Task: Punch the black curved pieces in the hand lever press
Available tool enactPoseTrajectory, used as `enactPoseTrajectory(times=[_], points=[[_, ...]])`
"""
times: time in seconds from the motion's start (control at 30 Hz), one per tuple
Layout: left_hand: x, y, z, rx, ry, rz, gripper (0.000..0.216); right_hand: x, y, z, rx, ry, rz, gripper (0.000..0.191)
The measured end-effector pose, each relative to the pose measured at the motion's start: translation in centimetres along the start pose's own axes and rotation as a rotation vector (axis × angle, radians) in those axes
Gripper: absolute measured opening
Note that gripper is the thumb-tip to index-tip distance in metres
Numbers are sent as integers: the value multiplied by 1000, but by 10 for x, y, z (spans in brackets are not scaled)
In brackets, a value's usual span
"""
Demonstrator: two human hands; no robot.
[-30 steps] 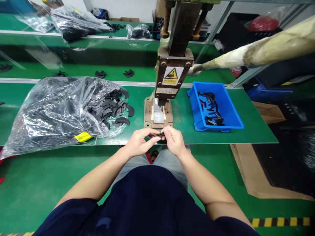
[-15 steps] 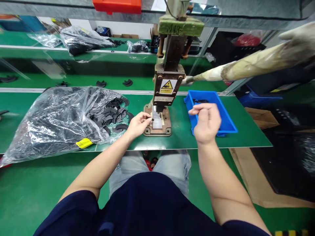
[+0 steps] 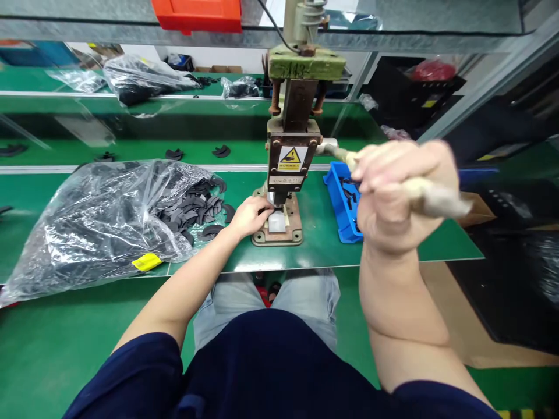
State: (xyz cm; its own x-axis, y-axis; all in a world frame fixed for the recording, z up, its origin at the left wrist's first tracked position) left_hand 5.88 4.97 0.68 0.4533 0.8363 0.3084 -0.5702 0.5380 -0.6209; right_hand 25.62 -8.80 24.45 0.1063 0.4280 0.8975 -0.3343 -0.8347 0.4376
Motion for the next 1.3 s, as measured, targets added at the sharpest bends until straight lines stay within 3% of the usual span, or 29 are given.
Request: enactPoseTrajectory(times=[0.17,0.3,0.37,0.47,0.53,0.6,0.73,0.87,1.2,1.3], points=[[-3,-2,-3,-28,-12,-15,15,-71,-1,0,-114,82,82,28],[-7,1,3,-49,9,-15,17,-101,-11,5,-184,113,59,19],[-8,15,23,-3,-17,31,21,-102,-12,8,-177,118,71,14],[-12,56,67,174,-58,162,28,-97,-6,6,-131,161,149,6],[-17,82,90,312,2,218,30,-95,0,3,-106,204,218,5],[-22,100,96,431,138,219,34,-95,2,2,-95,210,252,2],[-29,109,77,564,398,151,49,-97,-1,5,-90,107,218,10],[-25,103,50,622,533,109,54,-100,-2,4,-96,44,200,13],[5,97,31,683,643,118,47,-101,-5,5,-134,27,148,17],[12,94,36,703,575,147,39,-103,-6,5,-156,34,148,20]])
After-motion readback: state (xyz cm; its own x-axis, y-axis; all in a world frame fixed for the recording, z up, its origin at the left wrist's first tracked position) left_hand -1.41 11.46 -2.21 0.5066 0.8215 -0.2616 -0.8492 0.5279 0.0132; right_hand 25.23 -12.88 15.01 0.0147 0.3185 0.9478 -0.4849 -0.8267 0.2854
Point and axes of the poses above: each hand's wrist, its own x-axis towards the middle knuckle, its own z-axis out of the back of the hand, y = z × x, the point moved 10 cm from there along x, towards the middle knuckle, and after that the axes turned 5 degrees about z, right-handed, at the moved point
